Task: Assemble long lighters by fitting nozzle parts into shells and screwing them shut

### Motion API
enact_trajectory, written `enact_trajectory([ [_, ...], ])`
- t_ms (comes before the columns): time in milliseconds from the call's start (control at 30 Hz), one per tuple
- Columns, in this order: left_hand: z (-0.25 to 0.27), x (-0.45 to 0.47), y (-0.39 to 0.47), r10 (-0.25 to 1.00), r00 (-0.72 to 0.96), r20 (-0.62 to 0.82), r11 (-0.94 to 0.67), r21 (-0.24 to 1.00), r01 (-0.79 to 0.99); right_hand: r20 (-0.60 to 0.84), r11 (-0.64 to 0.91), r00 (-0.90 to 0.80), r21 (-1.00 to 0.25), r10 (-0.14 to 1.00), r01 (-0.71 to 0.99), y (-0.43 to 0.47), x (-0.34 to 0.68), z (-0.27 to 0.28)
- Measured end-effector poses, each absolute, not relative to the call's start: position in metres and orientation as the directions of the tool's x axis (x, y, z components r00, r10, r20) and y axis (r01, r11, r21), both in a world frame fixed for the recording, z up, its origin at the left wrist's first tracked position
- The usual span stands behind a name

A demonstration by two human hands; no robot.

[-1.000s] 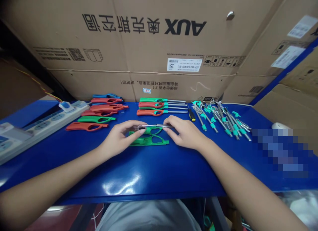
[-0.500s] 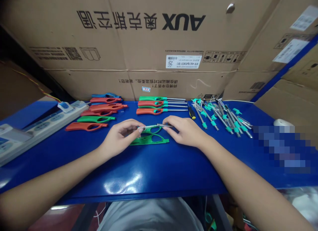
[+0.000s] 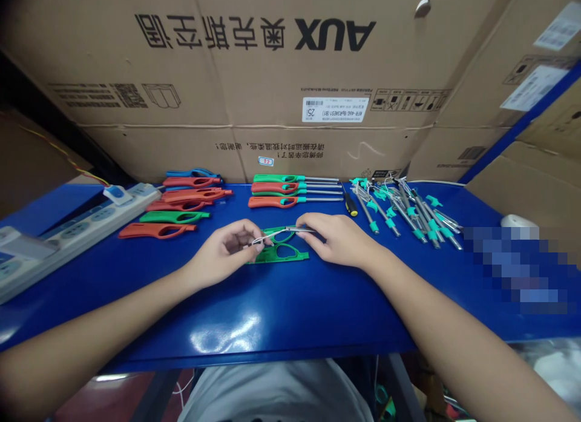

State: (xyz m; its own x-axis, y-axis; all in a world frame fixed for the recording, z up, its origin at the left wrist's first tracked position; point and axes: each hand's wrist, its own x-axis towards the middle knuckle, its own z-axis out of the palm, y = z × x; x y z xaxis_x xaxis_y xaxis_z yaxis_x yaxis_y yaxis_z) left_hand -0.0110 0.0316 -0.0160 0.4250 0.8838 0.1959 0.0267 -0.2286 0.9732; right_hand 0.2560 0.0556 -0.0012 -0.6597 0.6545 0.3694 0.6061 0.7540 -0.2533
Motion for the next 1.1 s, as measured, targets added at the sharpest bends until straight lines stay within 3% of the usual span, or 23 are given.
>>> enact_trajectory([
  [200, -0.013, -0.011, 0.032, 0.872, 0.483, 0.077, -0.131, 0.988, 0.079, 0.345, 0.743, -0.659, -0.255, 0.668, 0.619, 0.057, 0.257, -0.002],
  [333, -0.014, -0.013, 0.032, 0.875, 0.467, 0.128, -0.25, 0.945, 0.21, 0.328, 0.743, -0.668, -0.259, 0.668, 0.617, 0.058, 0.257, -0.001],
  [533, -0.012, -0.017, 0.029, 0.758, 0.514, 0.401, -0.618, 0.695, 0.368, 0.296, 0.744, -0.683, -0.275, 0.668, 0.609, 0.058, 0.257, 0.0],
  [733, -0.009, -0.017, 0.027, 0.657, 0.583, 0.478, -0.752, 0.469, 0.463, 0.241, 0.73, -0.694, -0.326, 0.678, 0.601, 0.056, 0.257, 0.0],
  [867, -0.009, -0.018, 0.028, 0.677, 0.567, 0.469, -0.73, 0.525, 0.437, 0.206, 0.711, -0.698, -0.393, 0.686, 0.583, 0.056, 0.259, 0.004],
  [1100, -0.012, -0.019, 0.031, 0.805, 0.503, 0.314, -0.548, 0.718, 0.43, 0.166, 0.631, -0.685, -0.583, 0.709, 0.512, 0.058, 0.265, 0.016],
])
